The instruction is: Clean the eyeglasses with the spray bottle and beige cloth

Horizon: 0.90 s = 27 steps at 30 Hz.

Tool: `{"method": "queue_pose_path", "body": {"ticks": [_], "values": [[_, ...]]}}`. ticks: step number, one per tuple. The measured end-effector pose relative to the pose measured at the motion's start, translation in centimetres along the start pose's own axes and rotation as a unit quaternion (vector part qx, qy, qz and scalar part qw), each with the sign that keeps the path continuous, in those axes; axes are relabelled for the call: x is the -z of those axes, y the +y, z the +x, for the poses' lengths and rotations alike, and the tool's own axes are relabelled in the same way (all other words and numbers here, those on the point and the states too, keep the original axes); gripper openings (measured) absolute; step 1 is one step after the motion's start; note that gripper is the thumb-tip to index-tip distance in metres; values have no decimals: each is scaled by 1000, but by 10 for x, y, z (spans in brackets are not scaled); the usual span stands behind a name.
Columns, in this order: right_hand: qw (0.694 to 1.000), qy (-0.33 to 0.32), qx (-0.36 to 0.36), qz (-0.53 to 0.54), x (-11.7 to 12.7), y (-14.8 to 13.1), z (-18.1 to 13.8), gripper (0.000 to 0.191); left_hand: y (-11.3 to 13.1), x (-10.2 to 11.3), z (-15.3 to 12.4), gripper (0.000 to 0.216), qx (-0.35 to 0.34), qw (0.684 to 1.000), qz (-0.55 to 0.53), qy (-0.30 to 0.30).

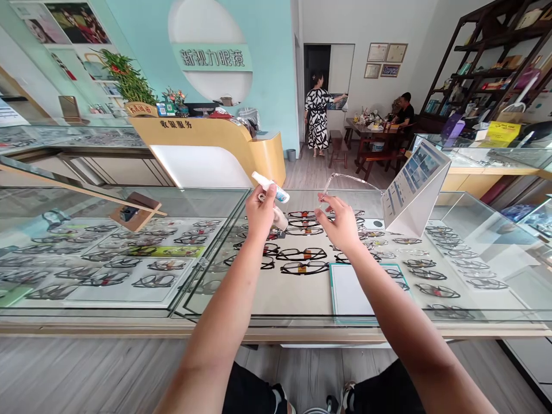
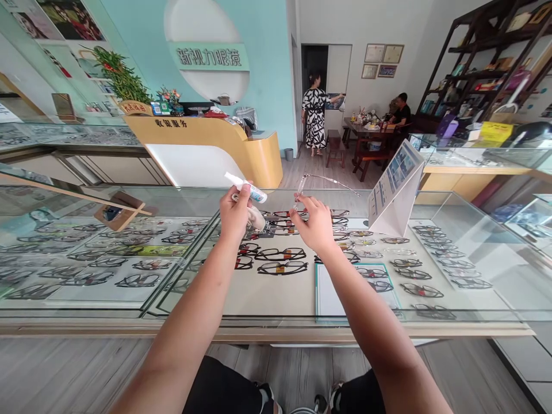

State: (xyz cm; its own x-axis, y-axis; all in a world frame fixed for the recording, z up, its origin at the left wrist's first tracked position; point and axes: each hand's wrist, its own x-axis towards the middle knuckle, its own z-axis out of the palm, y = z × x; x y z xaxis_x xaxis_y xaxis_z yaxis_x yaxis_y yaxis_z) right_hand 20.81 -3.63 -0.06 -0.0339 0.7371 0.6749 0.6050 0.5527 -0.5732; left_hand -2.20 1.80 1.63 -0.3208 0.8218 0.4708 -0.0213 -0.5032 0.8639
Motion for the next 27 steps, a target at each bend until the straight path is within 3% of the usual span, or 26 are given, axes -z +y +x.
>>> {"method": "queue_pose_path", "body": {"ticks": [7, 13, 20, 27], "values": [[1000, -3, -3, -2, 0, -1, 0, 34, 3, -6, 6, 49, 122, 983, -129, 38], [1000, -3, -3, 0, 0, -1, 0, 33, 18, -9, 2, 48, 202, 953, -217, -56], [1000, -2, 1, 5, 1, -4, 0, 34, 33, -9, -11, 37, 236, 920, -278, -145], [1000, 1, 5, 6, 1, -5, -1, 35, 40, -9, -20, 30, 244, 908, -279, -196]]}}
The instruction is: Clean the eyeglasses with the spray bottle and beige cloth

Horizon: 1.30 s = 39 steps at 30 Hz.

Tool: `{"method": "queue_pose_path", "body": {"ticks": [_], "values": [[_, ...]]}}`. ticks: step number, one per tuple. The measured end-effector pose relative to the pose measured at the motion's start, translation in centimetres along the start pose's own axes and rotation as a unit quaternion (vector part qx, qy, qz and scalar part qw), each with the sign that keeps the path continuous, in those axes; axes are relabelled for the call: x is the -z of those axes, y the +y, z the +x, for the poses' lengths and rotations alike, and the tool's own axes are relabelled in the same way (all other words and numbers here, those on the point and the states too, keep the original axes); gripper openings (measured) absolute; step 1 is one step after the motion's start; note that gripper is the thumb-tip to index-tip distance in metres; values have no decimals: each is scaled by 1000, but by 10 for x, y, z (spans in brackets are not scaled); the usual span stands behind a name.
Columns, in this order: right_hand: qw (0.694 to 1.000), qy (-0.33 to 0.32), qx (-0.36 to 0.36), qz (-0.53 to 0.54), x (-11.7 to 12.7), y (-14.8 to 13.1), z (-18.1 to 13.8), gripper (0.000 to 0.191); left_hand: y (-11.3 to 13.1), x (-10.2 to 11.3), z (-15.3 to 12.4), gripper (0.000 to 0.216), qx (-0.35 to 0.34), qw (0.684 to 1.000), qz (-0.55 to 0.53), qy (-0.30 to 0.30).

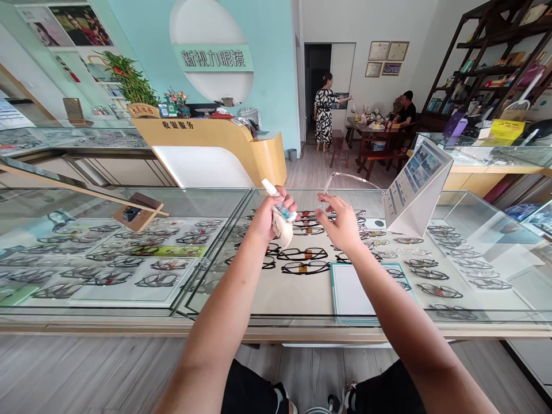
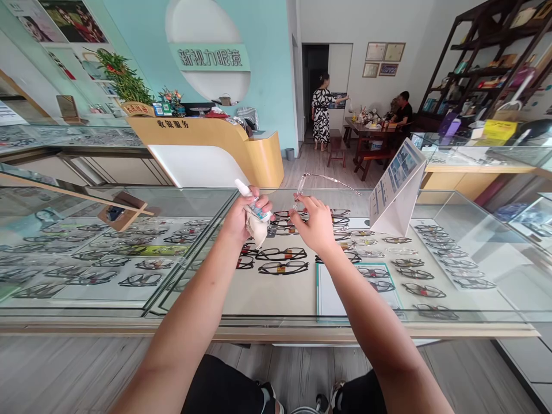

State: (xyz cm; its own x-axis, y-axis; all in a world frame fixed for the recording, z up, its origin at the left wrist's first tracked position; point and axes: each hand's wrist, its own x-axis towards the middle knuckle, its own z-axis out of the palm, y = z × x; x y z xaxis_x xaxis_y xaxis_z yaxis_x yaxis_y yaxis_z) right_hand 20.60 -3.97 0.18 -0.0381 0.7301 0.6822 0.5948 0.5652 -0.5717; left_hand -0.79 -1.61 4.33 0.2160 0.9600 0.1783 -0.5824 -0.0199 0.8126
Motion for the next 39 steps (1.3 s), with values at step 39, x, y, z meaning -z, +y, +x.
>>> {"method": "queue_pose_path", "body": {"ticks": [39], "values": [[942, -182, -14, 283, -5, -26, -10, 32, -35, 17, 10, 74, -213, 896, 385, 58]]}}
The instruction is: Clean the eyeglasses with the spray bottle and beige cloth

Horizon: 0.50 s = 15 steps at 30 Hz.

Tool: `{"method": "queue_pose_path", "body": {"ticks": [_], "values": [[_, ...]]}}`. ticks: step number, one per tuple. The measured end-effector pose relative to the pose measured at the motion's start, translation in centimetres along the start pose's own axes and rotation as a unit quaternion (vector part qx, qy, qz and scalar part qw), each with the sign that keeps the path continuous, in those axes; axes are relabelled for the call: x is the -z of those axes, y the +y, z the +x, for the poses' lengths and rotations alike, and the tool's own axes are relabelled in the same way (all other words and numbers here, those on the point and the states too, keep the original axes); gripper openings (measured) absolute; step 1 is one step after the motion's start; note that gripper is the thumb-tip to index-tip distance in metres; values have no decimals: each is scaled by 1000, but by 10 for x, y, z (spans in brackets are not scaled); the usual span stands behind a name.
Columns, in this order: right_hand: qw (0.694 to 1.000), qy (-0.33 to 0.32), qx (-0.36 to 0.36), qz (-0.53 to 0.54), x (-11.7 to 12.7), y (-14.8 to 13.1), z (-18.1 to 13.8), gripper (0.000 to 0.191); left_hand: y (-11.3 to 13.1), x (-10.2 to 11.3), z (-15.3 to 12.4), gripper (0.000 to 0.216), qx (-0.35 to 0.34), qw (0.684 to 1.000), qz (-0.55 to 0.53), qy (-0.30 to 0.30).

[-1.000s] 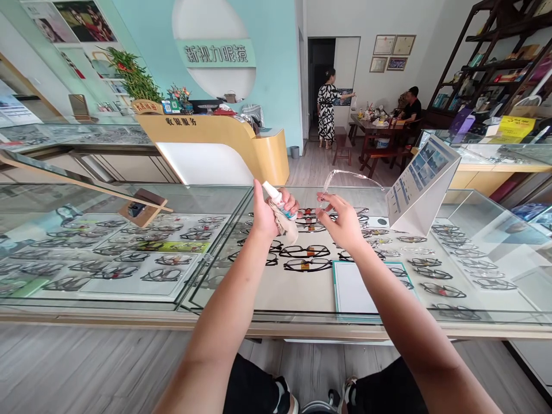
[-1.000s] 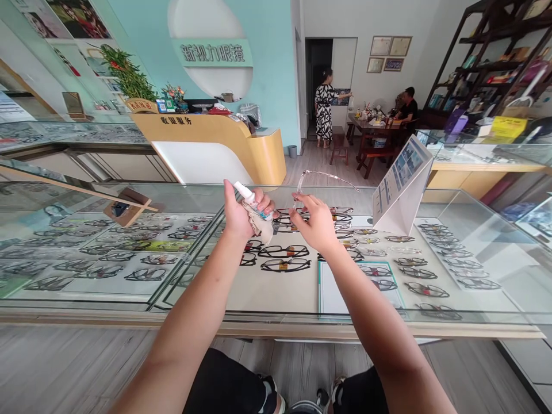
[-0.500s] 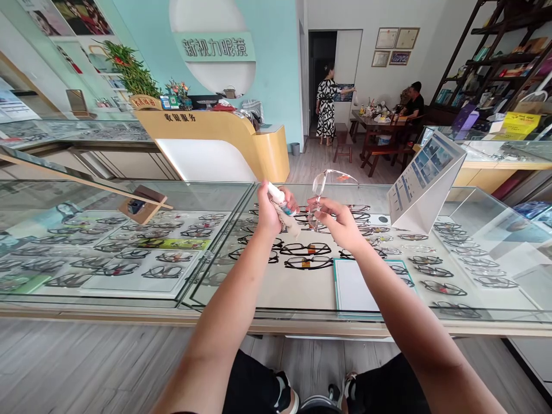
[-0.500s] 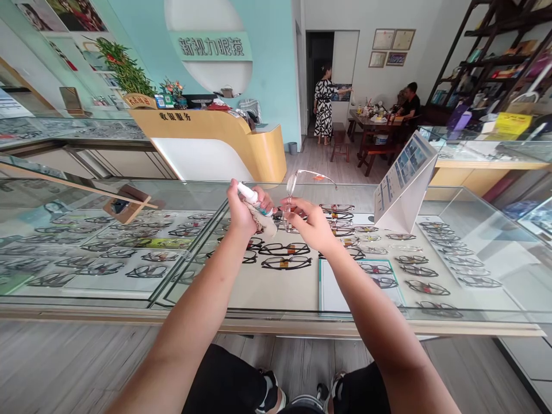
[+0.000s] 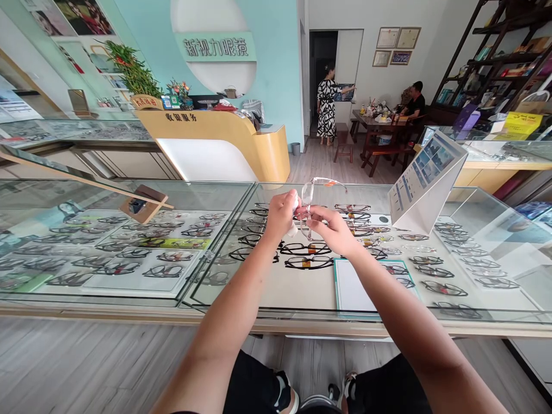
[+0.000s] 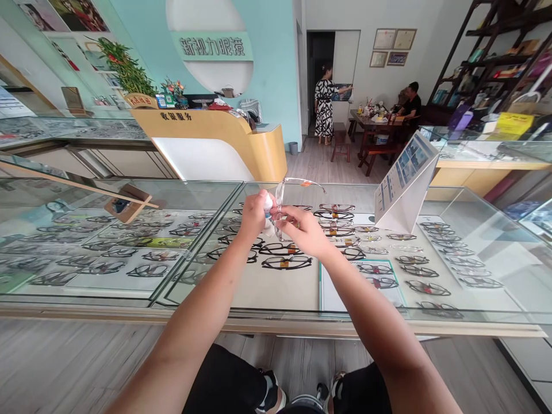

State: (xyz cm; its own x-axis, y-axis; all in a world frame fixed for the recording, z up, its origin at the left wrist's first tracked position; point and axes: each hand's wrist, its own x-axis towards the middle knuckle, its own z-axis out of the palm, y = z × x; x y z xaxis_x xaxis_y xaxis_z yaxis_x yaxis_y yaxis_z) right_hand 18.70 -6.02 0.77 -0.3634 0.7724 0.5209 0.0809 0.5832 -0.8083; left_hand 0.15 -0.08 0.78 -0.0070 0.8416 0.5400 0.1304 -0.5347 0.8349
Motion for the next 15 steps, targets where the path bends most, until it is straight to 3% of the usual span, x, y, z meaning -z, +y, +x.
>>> {"method": "queue_pose_path", "body": {"ticks": [8, 15], "values": [[1000, 0, -6, 25, 2, 3, 0, 32, 1, 0, 0, 75, -17, 1000, 9, -5], [993, 84, -25, 79, 15, 10, 6, 39, 7, 2, -5, 72, -17, 994, 32, -106]]}}
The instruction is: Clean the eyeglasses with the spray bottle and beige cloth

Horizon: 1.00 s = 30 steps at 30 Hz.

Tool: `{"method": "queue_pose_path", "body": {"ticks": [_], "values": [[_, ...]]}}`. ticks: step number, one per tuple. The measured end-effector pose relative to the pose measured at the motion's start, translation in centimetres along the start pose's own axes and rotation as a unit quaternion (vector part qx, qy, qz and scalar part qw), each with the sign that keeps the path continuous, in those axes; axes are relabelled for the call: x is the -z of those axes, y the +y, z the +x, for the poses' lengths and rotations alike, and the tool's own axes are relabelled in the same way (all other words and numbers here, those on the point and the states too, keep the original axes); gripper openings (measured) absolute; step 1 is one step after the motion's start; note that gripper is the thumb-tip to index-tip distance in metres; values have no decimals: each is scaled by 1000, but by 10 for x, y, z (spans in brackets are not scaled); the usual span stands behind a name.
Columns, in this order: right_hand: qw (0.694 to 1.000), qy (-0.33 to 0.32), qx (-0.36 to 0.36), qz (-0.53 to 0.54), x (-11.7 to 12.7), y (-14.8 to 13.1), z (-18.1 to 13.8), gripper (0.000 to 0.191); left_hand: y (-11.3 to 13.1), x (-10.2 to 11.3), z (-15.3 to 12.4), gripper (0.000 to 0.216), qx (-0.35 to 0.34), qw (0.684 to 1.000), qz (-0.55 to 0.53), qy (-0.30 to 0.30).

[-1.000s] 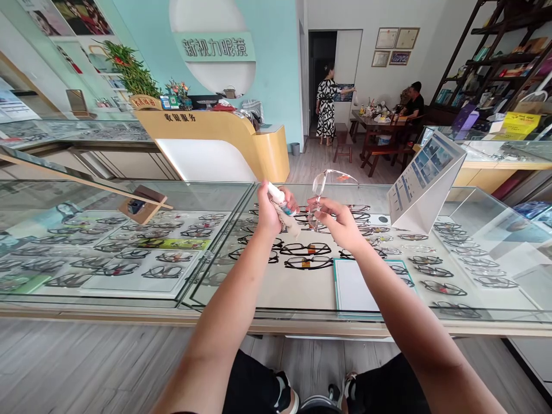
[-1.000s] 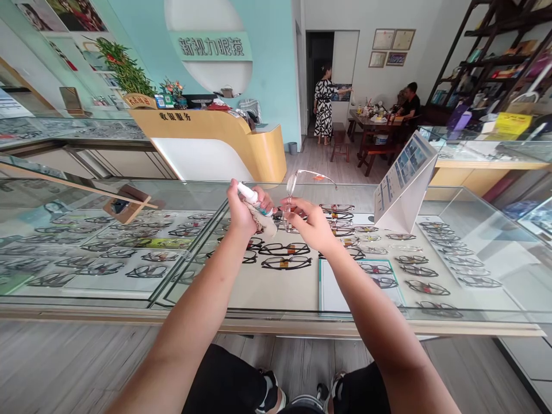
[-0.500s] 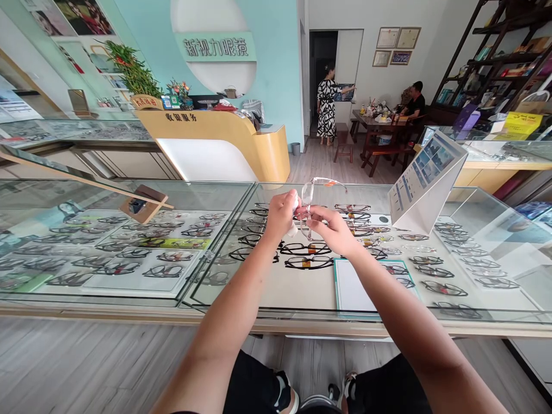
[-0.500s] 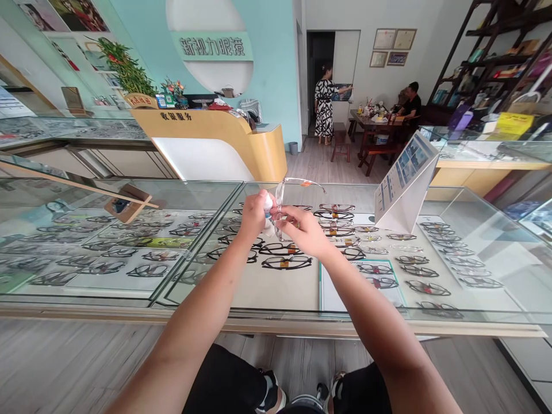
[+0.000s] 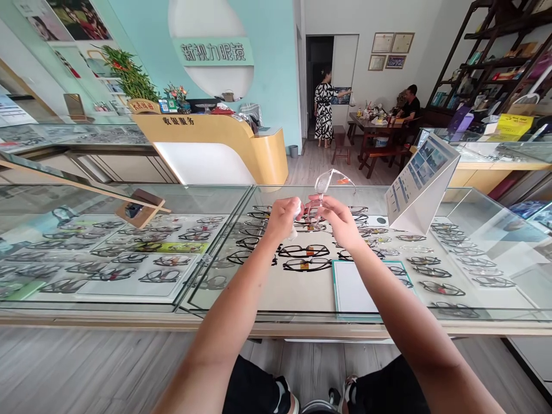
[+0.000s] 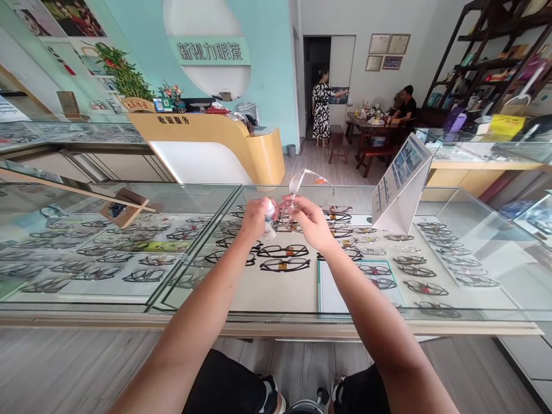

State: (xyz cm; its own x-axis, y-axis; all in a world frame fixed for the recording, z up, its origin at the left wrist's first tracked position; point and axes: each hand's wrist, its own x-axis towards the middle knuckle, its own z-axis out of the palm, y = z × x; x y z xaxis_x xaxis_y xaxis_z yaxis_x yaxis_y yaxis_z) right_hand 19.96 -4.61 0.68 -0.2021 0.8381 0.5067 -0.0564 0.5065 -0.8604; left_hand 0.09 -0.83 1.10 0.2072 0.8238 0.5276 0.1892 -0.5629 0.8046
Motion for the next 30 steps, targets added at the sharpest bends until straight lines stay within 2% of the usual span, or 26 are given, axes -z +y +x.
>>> {"method": "queue_pose_path", "body": {"ticks": [4, 8, 10, 14, 18, 21, 24, 27, 30], "values": [[1000, 22, -5, 7, 3, 0, 2, 38, -1, -4, -3, 66, 21, 999, 3, -36], [1000, 19, -6, 4, 3, -2, 2, 36, -2, -4, -2, 69, 15, 1000, -19, -11], [1000, 21, -9, 5, 3, -2, 1, 36, -3, 0, 1, 64, 14, 999, -24, 28], [999, 33, -13, 23, 4, -3, 1, 36, -13, 13, 13, 29, 69, 984, -89, 139], [999, 43, -13, 30, 4, -3, 0, 35, -37, 35, 27, 29, 123, 957, -115, 238], [999, 49, -15, 19, 5, -2, 0, 33, -56, 57, 34, 38, 137, 947, -51, 285], [998, 52, -19, 13, 7, -1, -1, 33, -68, 76, 35, 39, 137, 930, 43, 337], [999, 46, -20, 7, 8, 0, -1, 36, -69, 87, 34, 31, 144, 900, 150, 383], [999, 41, -19, 5, 9, 0, -1, 36, -65, 91, 30, 24, 152, 875, 229, 398]]}}
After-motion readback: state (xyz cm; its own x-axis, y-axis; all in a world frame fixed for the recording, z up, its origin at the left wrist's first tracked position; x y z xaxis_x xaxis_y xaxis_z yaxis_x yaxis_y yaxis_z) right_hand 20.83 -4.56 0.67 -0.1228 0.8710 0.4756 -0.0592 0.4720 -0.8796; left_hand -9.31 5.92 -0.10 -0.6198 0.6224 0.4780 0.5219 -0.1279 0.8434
